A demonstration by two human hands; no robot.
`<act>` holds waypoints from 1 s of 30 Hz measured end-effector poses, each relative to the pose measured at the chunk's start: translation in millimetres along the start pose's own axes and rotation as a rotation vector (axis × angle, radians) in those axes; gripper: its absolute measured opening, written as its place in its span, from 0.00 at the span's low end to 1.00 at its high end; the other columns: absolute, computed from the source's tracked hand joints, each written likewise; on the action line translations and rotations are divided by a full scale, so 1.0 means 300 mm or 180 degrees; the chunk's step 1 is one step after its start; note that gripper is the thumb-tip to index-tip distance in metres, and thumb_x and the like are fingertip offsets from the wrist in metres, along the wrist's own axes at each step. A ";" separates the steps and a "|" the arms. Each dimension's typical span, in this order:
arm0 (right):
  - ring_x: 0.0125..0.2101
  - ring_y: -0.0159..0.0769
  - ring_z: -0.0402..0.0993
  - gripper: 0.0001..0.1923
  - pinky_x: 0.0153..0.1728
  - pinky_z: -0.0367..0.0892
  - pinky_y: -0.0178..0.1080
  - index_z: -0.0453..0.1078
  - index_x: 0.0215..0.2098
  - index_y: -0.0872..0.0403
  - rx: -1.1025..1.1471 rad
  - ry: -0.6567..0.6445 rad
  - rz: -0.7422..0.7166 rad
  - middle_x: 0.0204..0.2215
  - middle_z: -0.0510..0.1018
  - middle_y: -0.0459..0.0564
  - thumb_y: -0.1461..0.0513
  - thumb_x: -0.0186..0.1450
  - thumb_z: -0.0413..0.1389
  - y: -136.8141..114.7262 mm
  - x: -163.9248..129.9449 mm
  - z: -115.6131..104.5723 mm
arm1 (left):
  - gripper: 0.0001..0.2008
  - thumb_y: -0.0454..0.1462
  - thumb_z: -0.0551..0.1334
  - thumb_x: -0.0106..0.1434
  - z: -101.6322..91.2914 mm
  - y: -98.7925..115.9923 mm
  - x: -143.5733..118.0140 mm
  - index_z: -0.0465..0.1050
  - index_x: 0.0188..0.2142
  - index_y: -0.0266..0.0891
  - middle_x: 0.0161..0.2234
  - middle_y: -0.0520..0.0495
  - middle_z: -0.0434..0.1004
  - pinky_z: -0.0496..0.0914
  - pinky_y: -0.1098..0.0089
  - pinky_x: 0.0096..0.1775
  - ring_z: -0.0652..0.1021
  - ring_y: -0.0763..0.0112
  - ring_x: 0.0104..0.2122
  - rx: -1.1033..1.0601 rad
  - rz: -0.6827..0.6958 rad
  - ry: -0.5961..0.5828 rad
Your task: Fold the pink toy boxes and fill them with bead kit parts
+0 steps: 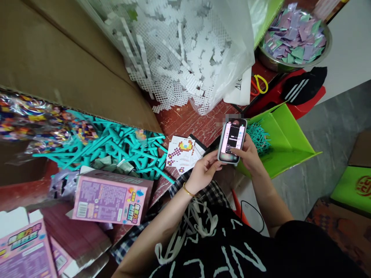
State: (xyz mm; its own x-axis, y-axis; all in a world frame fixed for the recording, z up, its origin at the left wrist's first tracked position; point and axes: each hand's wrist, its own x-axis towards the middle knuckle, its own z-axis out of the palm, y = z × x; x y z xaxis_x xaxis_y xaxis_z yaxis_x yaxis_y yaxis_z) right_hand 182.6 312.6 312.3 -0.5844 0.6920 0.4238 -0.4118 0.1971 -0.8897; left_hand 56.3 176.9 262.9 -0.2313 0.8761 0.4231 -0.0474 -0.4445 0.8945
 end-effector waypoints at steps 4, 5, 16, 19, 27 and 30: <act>0.36 0.35 0.79 0.33 0.41 0.75 0.39 0.68 0.46 0.48 0.0027 0.0209 0.0043 0.39 0.81 0.42 0.60 0.44 0.73 0.013 0.015 0.010 | 0.27 0.48 0.64 0.64 0.004 -0.008 -0.002 0.67 0.60 0.39 0.50 0.41 0.81 0.78 0.64 0.46 0.82 0.61 0.47 0.0096 0.0070 0.0055; 0.35 0.35 0.79 0.29 0.40 0.75 0.39 0.68 0.44 0.49 0.0084 0.0342 0.0091 0.37 0.81 0.42 0.58 0.47 0.72 0.020 0.023 0.011 | 0.27 0.48 0.64 0.65 0.006 -0.009 -0.003 0.67 0.60 0.39 0.49 0.41 0.81 0.78 0.64 0.46 0.82 0.61 0.47 0.0138 0.0076 0.0048; 0.40 0.40 0.78 0.25 0.45 0.74 0.44 0.69 0.42 0.50 0.0095 0.0531 0.0165 0.40 0.82 0.46 0.54 0.49 0.68 0.036 0.025 -0.004 | 0.26 0.46 0.63 0.66 0.015 -0.016 -0.008 0.66 0.59 0.36 0.49 0.39 0.81 0.78 0.66 0.45 0.82 0.64 0.45 0.0215 0.0093 0.0043; 0.48 0.43 0.77 0.29 0.52 0.71 0.47 0.68 0.48 0.50 -0.0140 0.0370 0.0005 0.48 0.80 0.49 0.53 0.51 0.69 0.017 0.012 0.013 | 0.25 0.45 0.63 0.66 0.019 -0.024 -0.004 0.67 0.59 0.36 0.49 0.39 0.80 0.78 0.66 0.45 0.82 0.64 0.44 0.0233 0.0119 0.0085; 0.54 0.49 0.71 0.54 0.56 0.67 0.53 0.57 0.59 0.53 -0.0949 0.0726 -0.0079 0.55 0.71 0.61 0.52 0.40 0.75 0.091 -0.039 0.053 | 0.14 0.39 0.59 0.68 0.061 -0.070 -0.013 0.72 0.51 0.36 0.37 0.44 0.81 0.76 0.65 0.42 0.81 0.66 0.37 0.1611 0.0671 0.0665; 0.52 0.49 0.72 0.53 0.55 0.68 0.54 0.56 0.55 0.54 -0.0955 0.0998 -0.0037 0.52 0.73 0.60 0.52 0.37 0.75 0.109 -0.048 0.062 | 0.11 0.37 0.60 0.67 0.089 -0.072 -0.018 0.73 0.47 0.36 0.38 0.43 0.80 0.77 0.63 0.43 0.81 0.64 0.38 0.2081 0.0939 0.0654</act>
State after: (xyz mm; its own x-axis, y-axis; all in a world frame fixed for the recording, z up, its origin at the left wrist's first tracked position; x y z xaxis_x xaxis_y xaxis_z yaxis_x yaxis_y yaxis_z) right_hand 164.4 296.1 280.2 -0.3213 0.8569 0.4031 -0.1687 0.3671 -0.9148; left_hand 84.7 186.7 245.2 -0.3250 0.6565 0.6807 0.6175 -0.3978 0.6785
